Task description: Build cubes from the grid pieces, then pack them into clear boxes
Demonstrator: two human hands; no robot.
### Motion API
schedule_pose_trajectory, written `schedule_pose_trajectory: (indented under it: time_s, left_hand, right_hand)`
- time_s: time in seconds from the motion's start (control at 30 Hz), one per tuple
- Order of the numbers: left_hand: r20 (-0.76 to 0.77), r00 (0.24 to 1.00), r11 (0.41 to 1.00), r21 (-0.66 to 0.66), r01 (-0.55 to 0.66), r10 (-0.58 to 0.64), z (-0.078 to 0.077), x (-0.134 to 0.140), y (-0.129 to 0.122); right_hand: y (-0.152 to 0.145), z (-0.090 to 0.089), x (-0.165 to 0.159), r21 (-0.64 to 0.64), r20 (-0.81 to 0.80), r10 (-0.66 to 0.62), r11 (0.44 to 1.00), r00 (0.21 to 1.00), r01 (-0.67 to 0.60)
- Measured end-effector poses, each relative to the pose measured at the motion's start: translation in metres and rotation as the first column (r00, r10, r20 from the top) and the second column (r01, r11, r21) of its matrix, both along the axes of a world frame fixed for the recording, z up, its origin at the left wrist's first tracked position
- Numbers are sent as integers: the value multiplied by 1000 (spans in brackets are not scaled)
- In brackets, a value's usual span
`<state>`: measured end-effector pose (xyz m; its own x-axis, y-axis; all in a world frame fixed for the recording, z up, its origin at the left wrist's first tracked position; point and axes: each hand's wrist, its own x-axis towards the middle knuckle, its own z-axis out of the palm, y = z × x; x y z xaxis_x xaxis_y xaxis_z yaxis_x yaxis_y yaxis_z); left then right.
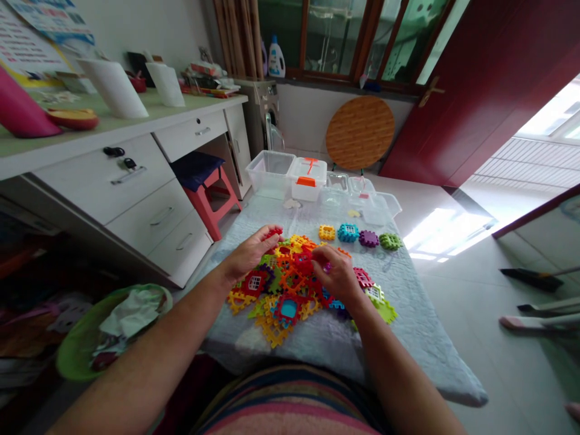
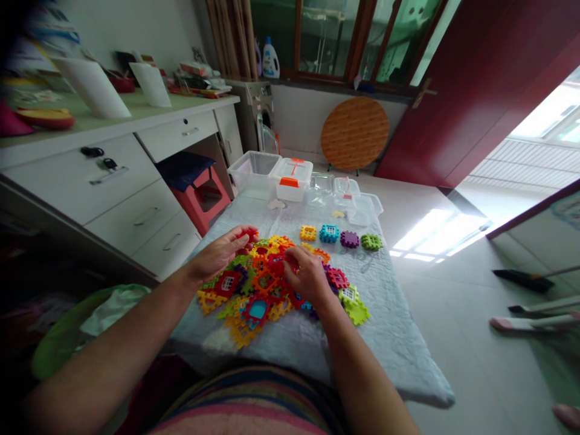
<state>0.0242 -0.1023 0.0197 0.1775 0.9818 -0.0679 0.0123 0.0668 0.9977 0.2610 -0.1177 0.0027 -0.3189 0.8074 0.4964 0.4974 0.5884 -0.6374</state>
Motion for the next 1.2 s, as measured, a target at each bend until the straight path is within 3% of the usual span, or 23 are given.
schedule_pose_trajectory:
  time_s: [0.13, 0.3, 0.43, 0.6, 0.8, 1.07, 1.2]
  left_hand:
    - [-383, 920, 979, 141, 145, -81, 12, 13, 0]
    - [-797, 599, 881, 227, 415, -77, 22, 43, 2]
    - [-935, 350, 865, 135, 483, -49, 20, 67, 3]
    - [-980, 198, 877, 84, 472, -12, 19, 77, 6]
    - [-987, 158, 876, 74, 476, -3, 22, 75, 9]
    - [-978, 205, 895, 127, 428, 41, 16, 78, 15]
    - [-963, 262, 873, 181, 454, 63, 20, 77, 14]
  right_hand:
    - [3, -10, 18, -78, -107, -140, 988, 984, 132]
    - [9, -18, 35, -129, -186, -275, 959, 943, 254]
    - [10, -18, 39, -116, -185, -314, 948, 931, 296]
    - [8, -16, 40, -93, -180, -333, 943, 926, 321]
    - [10, -15, 42, -71, -182, -349, 937, 919, 342]
    - [13, -20, 50, -101, -185, -389, 921, 903, 376]
    - [12, -19, 51, -96, -183, -395, 918, 900, 383]
